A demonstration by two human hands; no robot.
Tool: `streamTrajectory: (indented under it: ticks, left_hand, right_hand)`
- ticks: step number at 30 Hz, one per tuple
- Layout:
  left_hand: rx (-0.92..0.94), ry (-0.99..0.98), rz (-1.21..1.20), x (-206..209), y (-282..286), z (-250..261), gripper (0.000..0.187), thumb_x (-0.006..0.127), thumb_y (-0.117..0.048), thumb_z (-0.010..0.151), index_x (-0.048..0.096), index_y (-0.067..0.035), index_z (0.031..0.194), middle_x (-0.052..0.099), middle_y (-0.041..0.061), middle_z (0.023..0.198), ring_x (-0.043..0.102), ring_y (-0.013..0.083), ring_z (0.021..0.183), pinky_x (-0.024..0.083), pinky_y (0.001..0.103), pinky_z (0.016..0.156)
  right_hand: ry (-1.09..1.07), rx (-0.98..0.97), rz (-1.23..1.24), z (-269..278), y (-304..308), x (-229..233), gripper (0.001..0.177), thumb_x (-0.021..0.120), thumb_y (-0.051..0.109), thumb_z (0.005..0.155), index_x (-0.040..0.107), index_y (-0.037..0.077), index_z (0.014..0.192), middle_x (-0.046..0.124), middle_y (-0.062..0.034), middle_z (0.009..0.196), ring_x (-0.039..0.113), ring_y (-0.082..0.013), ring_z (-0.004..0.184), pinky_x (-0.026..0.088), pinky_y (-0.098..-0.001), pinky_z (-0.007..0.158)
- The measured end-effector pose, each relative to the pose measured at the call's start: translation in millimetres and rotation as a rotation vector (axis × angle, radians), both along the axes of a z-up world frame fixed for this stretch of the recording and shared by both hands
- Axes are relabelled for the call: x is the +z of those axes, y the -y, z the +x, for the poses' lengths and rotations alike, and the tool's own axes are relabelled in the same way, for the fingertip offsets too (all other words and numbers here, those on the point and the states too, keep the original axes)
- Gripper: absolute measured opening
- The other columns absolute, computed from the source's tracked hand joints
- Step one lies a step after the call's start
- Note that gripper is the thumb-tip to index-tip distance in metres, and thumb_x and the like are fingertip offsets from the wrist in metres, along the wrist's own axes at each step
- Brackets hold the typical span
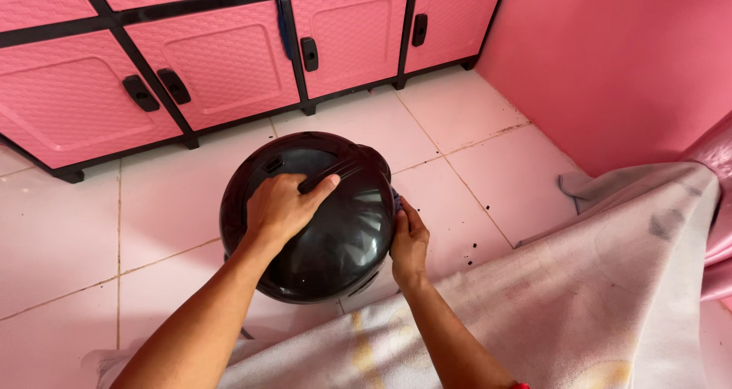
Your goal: The person wipes the exterior of a small pink and black appliance with a dark cloth. They rotate the appliance to clean multiple sides and the top, then place it back on the floor.
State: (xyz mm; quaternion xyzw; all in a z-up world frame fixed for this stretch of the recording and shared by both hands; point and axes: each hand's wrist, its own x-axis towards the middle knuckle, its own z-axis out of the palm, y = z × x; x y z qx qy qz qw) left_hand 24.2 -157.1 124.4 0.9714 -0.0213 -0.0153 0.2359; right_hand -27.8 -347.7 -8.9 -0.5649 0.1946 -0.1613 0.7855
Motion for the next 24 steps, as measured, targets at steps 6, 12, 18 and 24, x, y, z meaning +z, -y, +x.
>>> streamTrajectory:
  ticks: [6,12,18,24]
  left_hand:
    - [-0.043,0.081,-0.025,1.5,14.4,8.8,0.081,0.059,-0.077,0.081,0.078,-0.004,0.108,0.076,0.020,0.088,0.074,0.0359,0.090,0.058,0.048,0.081]
    - [-0.044,-0.007,-0.040,-6.0,41.5,18.4,0.071,0.055,-0.072,0.085,0.077,-0.007,0.103,0.077,0.016,0.088,0.074,0.0345,0.089,0.058,0.048,0.077]
    - [-0.046,0.055,-0.050,-24.4,40.1,23.9,0.065,0.041,-0.057,0.103,0.079,-0.007,0.085,0.075,0.015,0.083,0.072,0.0371,0.084,0.056,0.051,0.076]
    - [-0.235,0.480,-0.259,-46.9,-1.6,37.9,0.039,0.063,-0.043,0.097,0.080,-0.009,0.091,0.074,0.016,0.085,0.071,0.0372,0.080,0.055,0.049,0.070]
  right_hand:
    - [0.255,-0.110,-0.254,-2.1,5.7,6.4,0.038,0.048,0.011,0.106,0.059,0.001,0.141,0.069,-0.0102,0.132,0.064,-0.0124,0.117,0.050,-0.0264,0.102]
    - [0.092,-0.067,-0.540,-4.0,21.0,45.3,0.035,0.052,0.008,0.105,0.065,0.003,0.136,0.073,-0.0144,0.127,0.067,-0.0223,0.115,0.053,-0.0326,0.102]
    - [0.541,0.197,-1.247,-22.2,-15.7,77.4,0.036,0.056,-0.004,0.097,0.068,0.000,0.131,0.066,-0.0197,0.138,0.057,-0.0353,0.137,0.039,-0.0477,0.119]
    - [0.338,0.120,-1.119,8.9,-6.6,103.3,0.031,0.056,0.000,0.101,0.068,0.004,0.130,0.066,-0.0155,0.137,0.059,-0.0314,0.135,0.047,-0.0455,0.116]
